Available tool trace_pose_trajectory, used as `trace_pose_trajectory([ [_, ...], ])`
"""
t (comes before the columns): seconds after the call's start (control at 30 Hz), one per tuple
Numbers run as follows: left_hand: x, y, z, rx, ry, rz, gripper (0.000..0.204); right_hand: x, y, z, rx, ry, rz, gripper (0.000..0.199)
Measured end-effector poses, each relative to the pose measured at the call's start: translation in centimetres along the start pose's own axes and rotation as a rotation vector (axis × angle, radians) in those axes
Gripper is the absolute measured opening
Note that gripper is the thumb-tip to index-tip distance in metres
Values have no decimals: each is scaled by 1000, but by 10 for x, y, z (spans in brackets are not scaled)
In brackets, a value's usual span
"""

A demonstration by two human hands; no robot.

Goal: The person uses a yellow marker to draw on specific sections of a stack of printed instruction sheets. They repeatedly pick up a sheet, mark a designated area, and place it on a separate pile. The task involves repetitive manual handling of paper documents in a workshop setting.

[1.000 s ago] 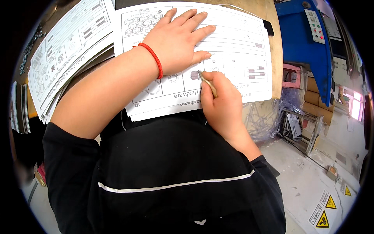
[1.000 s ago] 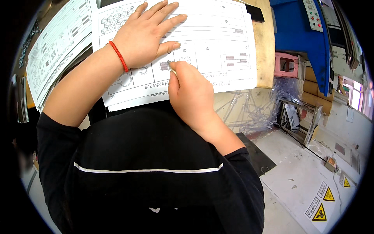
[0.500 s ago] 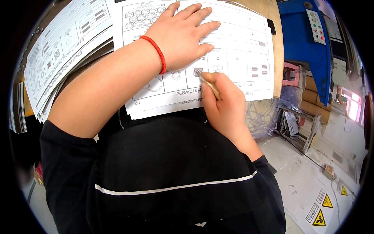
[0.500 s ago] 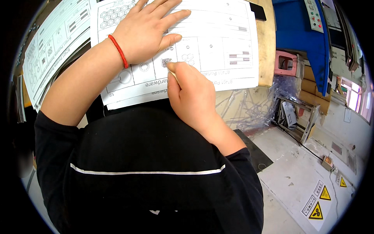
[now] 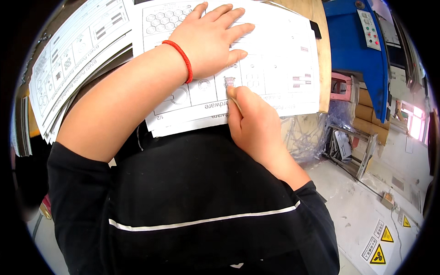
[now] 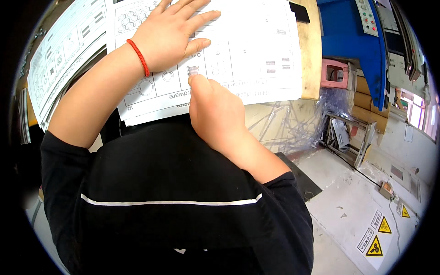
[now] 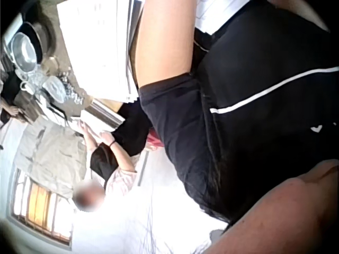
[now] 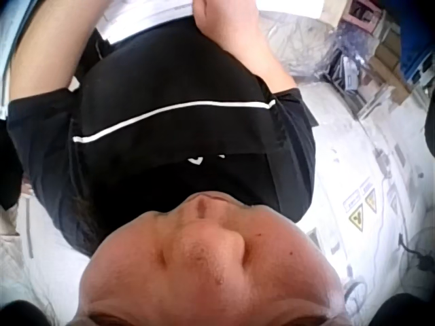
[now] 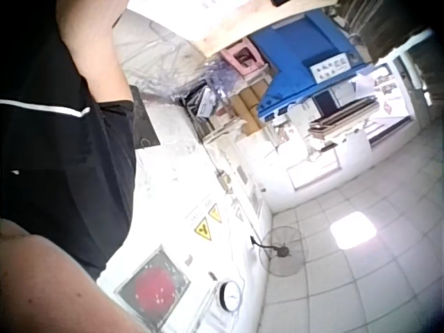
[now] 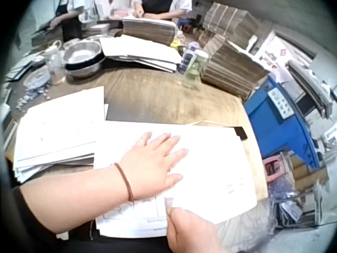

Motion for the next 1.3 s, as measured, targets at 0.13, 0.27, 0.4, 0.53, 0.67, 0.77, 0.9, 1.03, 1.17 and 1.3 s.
trace_pose_trajectory([
  [0.13, 3, -4, 1, -55, -2, 6, 52, -3, -6, -4, 14, 34, -97, 16],
  [0.27, 37, -50, 35, -335, -55, 513, 42, -39, -23, 0, -137, 114, -336, 28],
  [0.4, 101, -48, 136, -485, -789, 824, 23, -116, -72, 14, -418, 339, -155, 39],
  [0.53, 68, -30, 164, -179, -952, 1257, 22, -156, -81, 19, -403, 484, -232, 41],
  [0.67, 61, -20, 167, -136, -929, 1430, 20, -158, -79, 12, -477, 437, -294, 40],
  [0.77, 70, -27, 177, -344, -1011, 1361, 18, -167, -77, 8, -432, 463, -261, 41],
  [0.9, 169, -54, 273, -595, -1159, 833, 29, -171, -75, 17, -470, 428, -298, 42],
  [1.03, 271, -111, 416, -310, -1271, -124, 43, -165, -72, 14, -442, 410, -268, 42],
  [1.17, 302, -118, 479, -159, -1330, -300, 46, -165, -70, 12, -458, 404, -306, 42],
  [1.3, 269, -126, 420, 22, -1447, -427, 49, -150, -81, 15, -520, 288, -158, 40],
])
Point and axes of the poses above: each hand's wrist, its own z-axis away from the middle knuckle, its own y-axis out of the palm, x = y × z, the point moved 6 cm from there along -z, towards the middle knuckle, and after that the axes turned 9 degrees about y, right-handed, at the moved point
